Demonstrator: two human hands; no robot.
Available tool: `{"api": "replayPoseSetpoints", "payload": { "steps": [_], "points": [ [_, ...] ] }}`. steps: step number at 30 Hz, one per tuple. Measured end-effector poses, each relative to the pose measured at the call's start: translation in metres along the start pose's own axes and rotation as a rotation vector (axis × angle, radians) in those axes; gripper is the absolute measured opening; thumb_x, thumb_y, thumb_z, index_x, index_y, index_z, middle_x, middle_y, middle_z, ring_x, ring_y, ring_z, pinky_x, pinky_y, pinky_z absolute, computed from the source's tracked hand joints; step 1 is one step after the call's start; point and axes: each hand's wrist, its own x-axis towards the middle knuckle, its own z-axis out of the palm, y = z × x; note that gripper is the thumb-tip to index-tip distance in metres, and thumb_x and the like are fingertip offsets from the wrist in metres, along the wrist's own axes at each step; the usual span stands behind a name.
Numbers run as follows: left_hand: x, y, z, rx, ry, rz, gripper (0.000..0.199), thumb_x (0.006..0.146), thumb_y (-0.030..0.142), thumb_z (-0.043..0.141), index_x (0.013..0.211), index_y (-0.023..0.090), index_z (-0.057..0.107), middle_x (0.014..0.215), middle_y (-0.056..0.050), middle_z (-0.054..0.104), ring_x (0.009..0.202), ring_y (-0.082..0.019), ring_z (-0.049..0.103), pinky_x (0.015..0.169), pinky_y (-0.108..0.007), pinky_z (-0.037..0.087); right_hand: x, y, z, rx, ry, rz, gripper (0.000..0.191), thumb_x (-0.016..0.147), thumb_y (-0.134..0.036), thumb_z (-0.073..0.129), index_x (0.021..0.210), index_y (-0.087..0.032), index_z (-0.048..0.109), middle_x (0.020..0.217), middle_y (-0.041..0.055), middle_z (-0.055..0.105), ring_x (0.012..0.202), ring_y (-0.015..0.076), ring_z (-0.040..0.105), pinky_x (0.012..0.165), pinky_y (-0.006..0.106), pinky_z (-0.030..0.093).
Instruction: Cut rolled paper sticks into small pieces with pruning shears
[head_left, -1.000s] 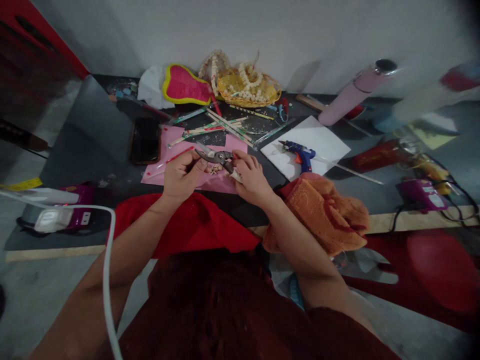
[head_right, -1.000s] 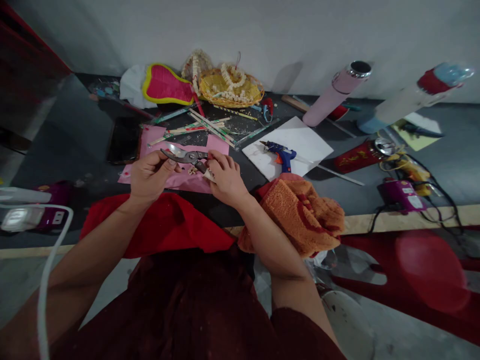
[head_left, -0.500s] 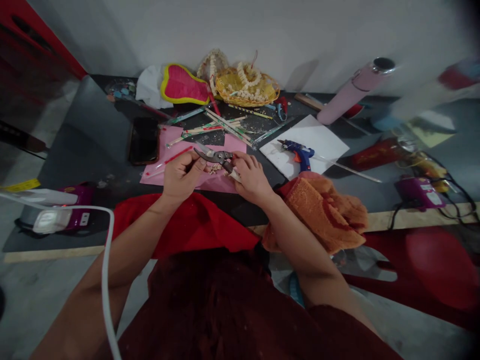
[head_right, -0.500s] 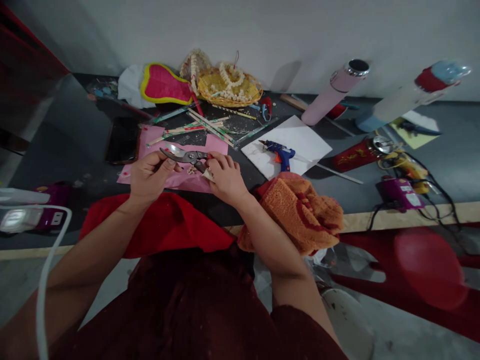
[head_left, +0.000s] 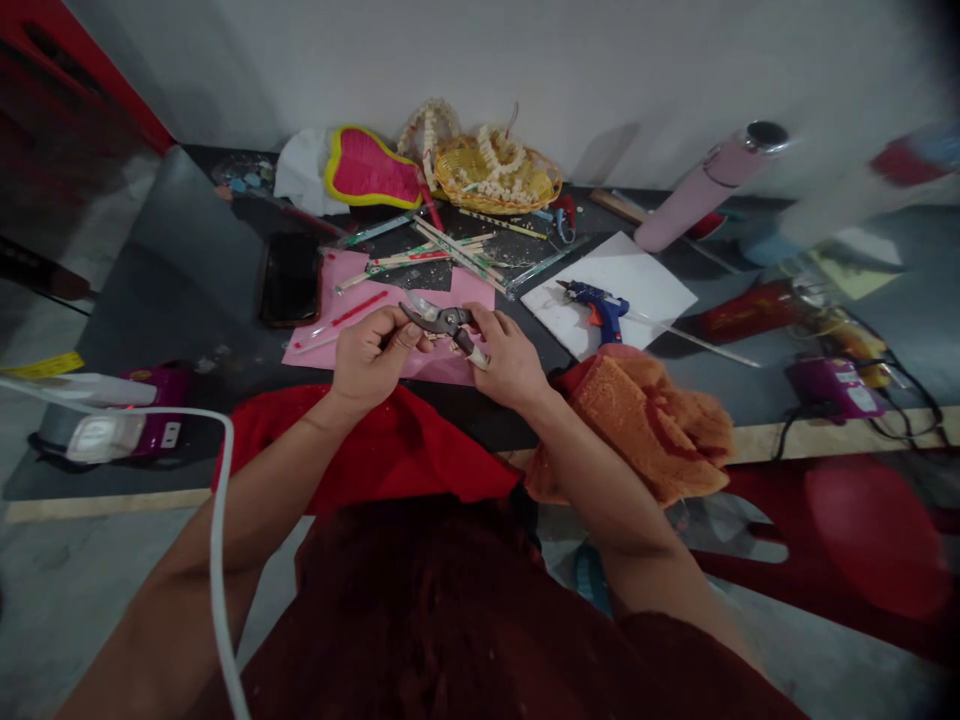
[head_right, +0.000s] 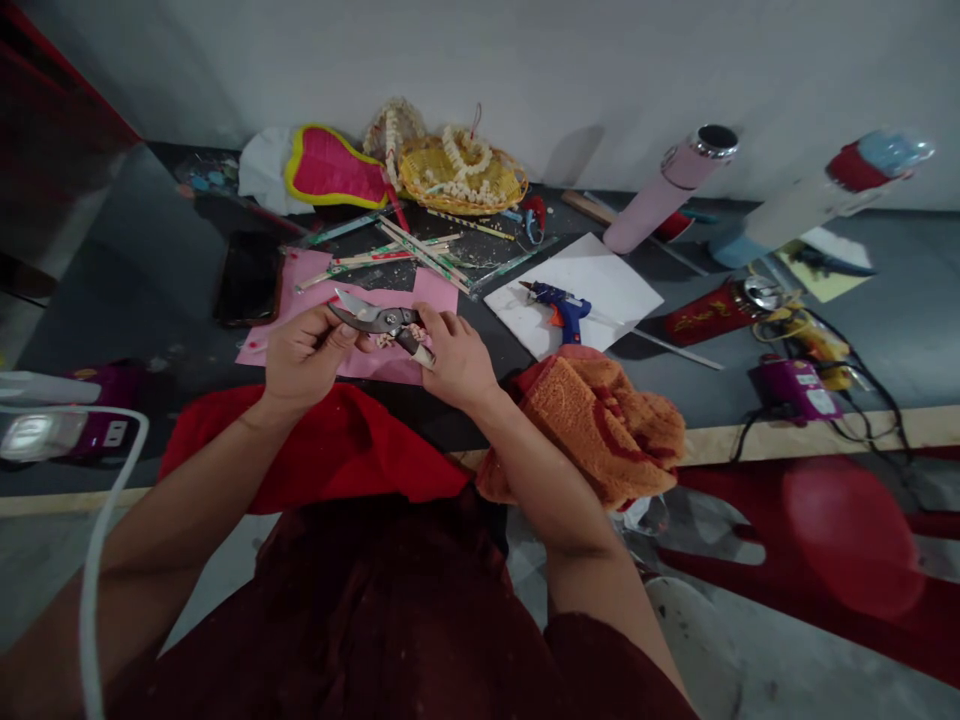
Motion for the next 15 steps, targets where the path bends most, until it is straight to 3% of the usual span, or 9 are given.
{"api": "replayPoseSetpoints", "payload": {
  "steps": [8,15],
  "points": [
    [0.001,-0.006,0.004,-0.102,0.027,-0.025,0.019,0.084,0.036,0.062,0.079,0.017,0.064,0.072,-0.004,0.07,0.063,-0.013,0.064,0.057,-0.024,0.048,-0.002,0.0,0.001,-0.048,-0.005,0.017,0.051,0.084,-0.03,0.046,0.134,-0.02,0.04,0.109,0.0123,0.061,0.094,0.0282,0.056,0.085,0.042,0.047],
    [0.002,-0.007,0.005,-0.071,-0.028,-0.011,0.019,0.088,0.03,0.056,0.081,0.016,0.067,0.081,-0.005,0.072,0.078,-0.015,0.067,0.072,-0.025,0.051,0.004,0.011,0.002,-0.086,-0.045,-0.019,0.061,0.081,-0.027,0.048,0.14,-0.02,0.033,0.124,0.0138,0.055,0.111,0.0323,0.05,0.091,0.049,0.044]
  ]
}}
